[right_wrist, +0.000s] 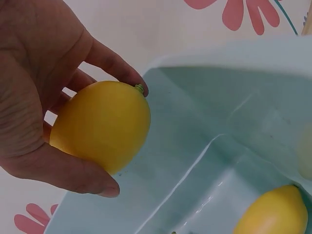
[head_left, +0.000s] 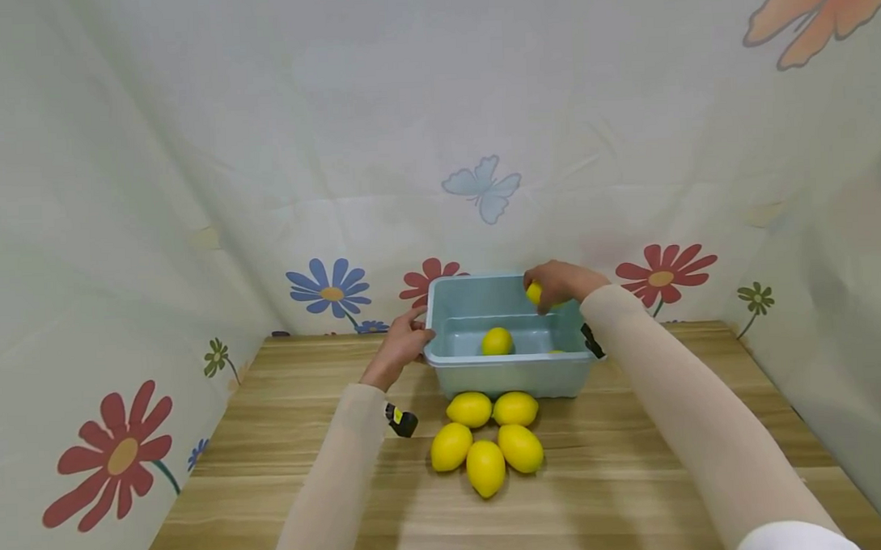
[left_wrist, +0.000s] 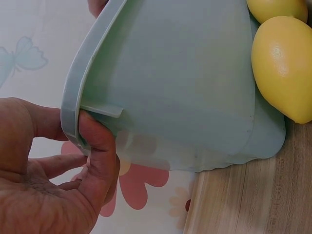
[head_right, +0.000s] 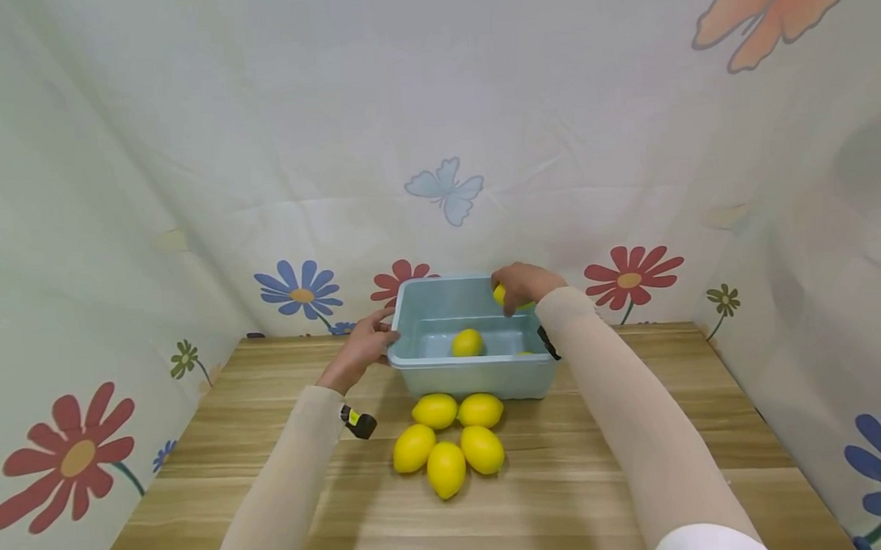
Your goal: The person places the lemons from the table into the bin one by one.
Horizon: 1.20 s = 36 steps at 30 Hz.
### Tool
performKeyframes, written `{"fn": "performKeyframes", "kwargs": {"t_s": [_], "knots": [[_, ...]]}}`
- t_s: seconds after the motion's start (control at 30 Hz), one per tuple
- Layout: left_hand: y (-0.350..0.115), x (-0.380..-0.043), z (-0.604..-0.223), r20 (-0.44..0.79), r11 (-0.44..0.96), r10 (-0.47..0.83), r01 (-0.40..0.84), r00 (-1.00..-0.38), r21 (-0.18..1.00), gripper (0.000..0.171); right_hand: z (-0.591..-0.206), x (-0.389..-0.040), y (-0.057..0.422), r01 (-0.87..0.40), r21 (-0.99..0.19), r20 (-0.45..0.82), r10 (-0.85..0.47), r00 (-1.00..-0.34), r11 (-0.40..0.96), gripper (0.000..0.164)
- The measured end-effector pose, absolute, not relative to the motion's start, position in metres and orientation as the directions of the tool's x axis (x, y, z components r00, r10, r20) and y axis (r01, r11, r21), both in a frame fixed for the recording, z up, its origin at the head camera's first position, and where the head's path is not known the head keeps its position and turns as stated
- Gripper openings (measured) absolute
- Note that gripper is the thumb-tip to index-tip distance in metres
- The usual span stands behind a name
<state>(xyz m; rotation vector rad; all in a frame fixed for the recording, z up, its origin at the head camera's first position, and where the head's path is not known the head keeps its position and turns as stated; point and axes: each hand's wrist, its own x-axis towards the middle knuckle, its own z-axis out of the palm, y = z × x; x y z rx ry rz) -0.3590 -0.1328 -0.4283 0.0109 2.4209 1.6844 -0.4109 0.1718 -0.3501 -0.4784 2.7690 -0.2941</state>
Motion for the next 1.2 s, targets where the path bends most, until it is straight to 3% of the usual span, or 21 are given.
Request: {"fn": "performKeyframes", "kwargs": {"t_s": [0.47,0.67,0.87,1.2], "knots": [[-0.132,-0.362,-0.431,-0.141,0.36,0.113,-0.092,-0.983,0.928,0.059,-0.344,-0.406,0.18,-0.367,-0.205,-0.213,-0.407,-0.888,0.907,0.046],[-0.132,-0.362,-0.431,-0.141,0.359,0.12,-0.089,-0.983,0.929,0.059,-0.333,-0.391,0.179,-0.428,-0.147,-0.132,-0.446,-0.885,0.892,0.045],[-0.133,-0.363,-0.429,-0.143,0.37,0.12,-0.09,-0.982,0.925,0.06,-0.323,-0.372,0.178,-0.438,-0.169,-0.078,-0.455,-0.887,0.883,0.047],[-0.132,-0.36,-0.429,-0.163,0.359,0.105,-0.115,-0.981,0.926,0.058,-0.331,-0.345,0.182,-0.506,-0.116,0.04,-0.505,-0.862,0.855,0.047]]}}
